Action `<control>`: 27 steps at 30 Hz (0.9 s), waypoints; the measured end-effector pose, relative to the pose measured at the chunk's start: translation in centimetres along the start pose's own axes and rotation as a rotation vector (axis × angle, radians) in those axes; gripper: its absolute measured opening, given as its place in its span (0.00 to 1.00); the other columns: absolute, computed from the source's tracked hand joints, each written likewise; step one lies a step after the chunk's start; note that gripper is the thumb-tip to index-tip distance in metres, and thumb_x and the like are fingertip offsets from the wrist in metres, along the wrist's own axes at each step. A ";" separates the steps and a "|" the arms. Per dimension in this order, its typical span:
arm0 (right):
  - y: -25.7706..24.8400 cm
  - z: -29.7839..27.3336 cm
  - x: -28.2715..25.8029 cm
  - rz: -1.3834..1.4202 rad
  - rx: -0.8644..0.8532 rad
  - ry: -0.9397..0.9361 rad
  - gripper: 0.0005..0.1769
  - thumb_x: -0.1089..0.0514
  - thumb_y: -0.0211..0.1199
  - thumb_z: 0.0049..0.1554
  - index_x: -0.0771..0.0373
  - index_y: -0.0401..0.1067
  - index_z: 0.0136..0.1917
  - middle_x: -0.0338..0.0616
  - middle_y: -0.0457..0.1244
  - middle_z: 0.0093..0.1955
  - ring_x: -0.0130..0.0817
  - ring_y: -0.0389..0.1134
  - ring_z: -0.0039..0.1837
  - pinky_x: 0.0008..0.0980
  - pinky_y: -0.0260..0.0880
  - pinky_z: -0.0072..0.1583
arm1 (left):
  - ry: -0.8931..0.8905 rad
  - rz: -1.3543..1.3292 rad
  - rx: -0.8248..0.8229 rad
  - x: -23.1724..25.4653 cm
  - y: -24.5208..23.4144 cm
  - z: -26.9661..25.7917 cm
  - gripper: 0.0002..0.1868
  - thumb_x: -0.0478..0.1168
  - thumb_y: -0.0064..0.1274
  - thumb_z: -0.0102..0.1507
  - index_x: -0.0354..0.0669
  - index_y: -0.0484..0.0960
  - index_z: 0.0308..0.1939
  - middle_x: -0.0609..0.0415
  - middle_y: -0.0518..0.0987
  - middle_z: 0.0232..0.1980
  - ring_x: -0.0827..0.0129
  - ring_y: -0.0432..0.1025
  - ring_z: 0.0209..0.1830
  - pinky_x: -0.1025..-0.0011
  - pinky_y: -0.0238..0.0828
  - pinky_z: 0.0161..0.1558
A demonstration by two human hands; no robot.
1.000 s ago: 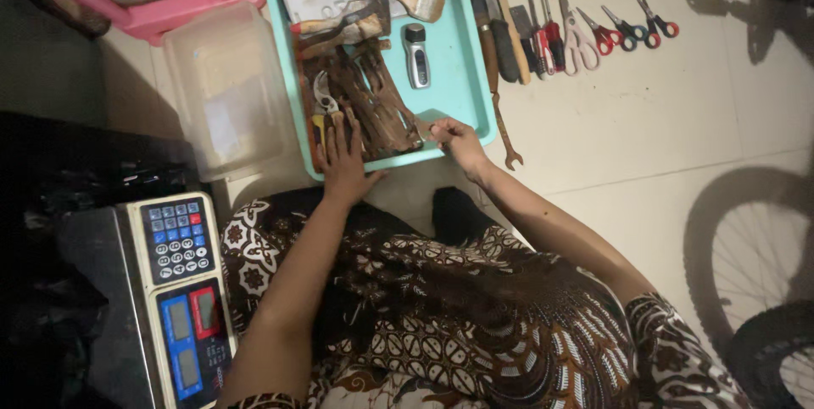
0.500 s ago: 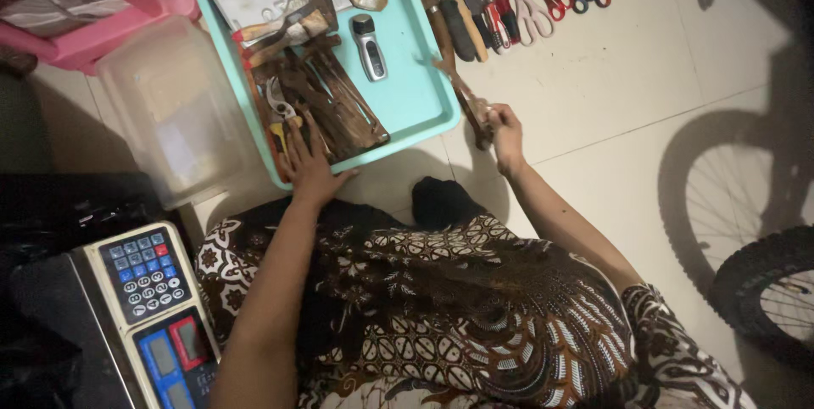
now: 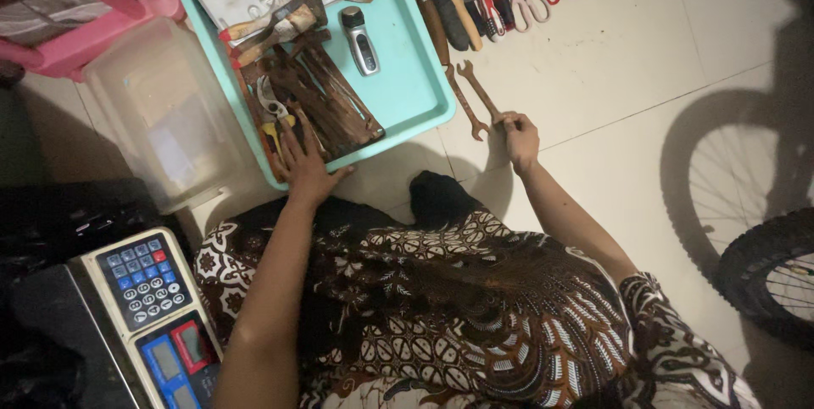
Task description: The person sits on the floor and empties a teal tray of hand tools, placing each item out onto the floor in neat rows. They arrange knives, screwdrivers, scissors, pliers, hammers and wrenches one at a time into ordered groups by type.
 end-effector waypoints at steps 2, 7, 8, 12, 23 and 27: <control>0.2 -0.6 -1.3 -0.065 -0.022 -0.038 0.12 0.58 0.59 0.64 0.66 0.78 0.55 0.45 0.71 0.48 0.29 0.71 0.49 0.30 0.70 0.55 | 0.006 -0.036 0.017 0.2 -0.4 -0.4 0.80 0.69 0.70 0.48 0.57 0.19 0.80 0.41 0.17 0.82 0.39 0.27 0.84 0.34 0.26 0.75; 0.5 -1.2 -4.1 -0.046 -0.023 -0.102 0.16 0.58 0.62 0.59 0.64 0.73 0.59 0.47 0.71 0.47 0.34 0.73 0.50 0.34 0.74 0.56 | -0.026 -0.034 -0.004 0.4 -0.9 -0.7 0.80 0.69 0.70 0.48 0.60 0.18 0.80 0.43 0.16 0.83 0.42 0.27 0.85 0.34 0.25 0.76; 0.5 -1.2 -4.5 -0.069 -0.023 -0.091 0.17 0.57 0.62 0.57 0.63 0.73 0.59 0.48 0.70 0.48 0.36 0.73 0.50 0.36 0.74 0.57 | -0.028 -0.033 -0.011 0.4 -0.9 -0.6 0.80 0.68 0.70 0.48 0.60 0.18 0.80 0.44 0.16 0.83 0.42 0.27 0.85 0.34 0.25 0.76; 0.4 -3.0 -6.8 -0.407 0.054 -0.421 0.22 0.54 0.72 0.54 0.63 0.74 0.59 0.58 0.64 0.54 0.52 0.63 0.58 0.48 0.66 0.61 | 0.014 -0.012 0.035 0.4 -0.9 -0.5 0.80 0.70 0.70 0.48 0.60 0.17 0.79 0.43 0.16 0.82 0.42 0.26 0.85 0.34 0.25 0.76; 3.3 -4.4 -8.1 -0.646 -0.031 -0.494 0.25 0.46 0.74 0.53 0.64 0.71 0.53 0.55 0.64 0.50 0.56 0.65 0.54 0.50 0.68 0.55 | 0.032 -0.103 0.048 0.4 -0.8 -0.6 0.80 0.67 0.71 0.47 0.61 0.20 0.80 0.43 0.16 0.83 0.40 0.27 0.84 0.37 0.29 0.77; 3.9 -3.6 -7.4 -0.662 -0.018 -0.443 0.22 0.45 0.73 0.54 0.63 0.71 0.49 0.53 0.65 0.50 0.55 0.66 0.54 0.50 0.68 0.56 | 0.037 -0.083 0.073 0.2 -0.6 -0.7 0.79 0.66 0.71 0.48 0.59 0.22 0.82 0.41 0.18 0.83 0.40 0.30 0.85 0.36 0.29 0.77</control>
Point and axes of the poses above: each hand's wrist, its own z-axis towards the middle knuckle, its own y-axis out of the palm, x = y × z, the point moved 4 cm from there along z, towards the middle knuckle
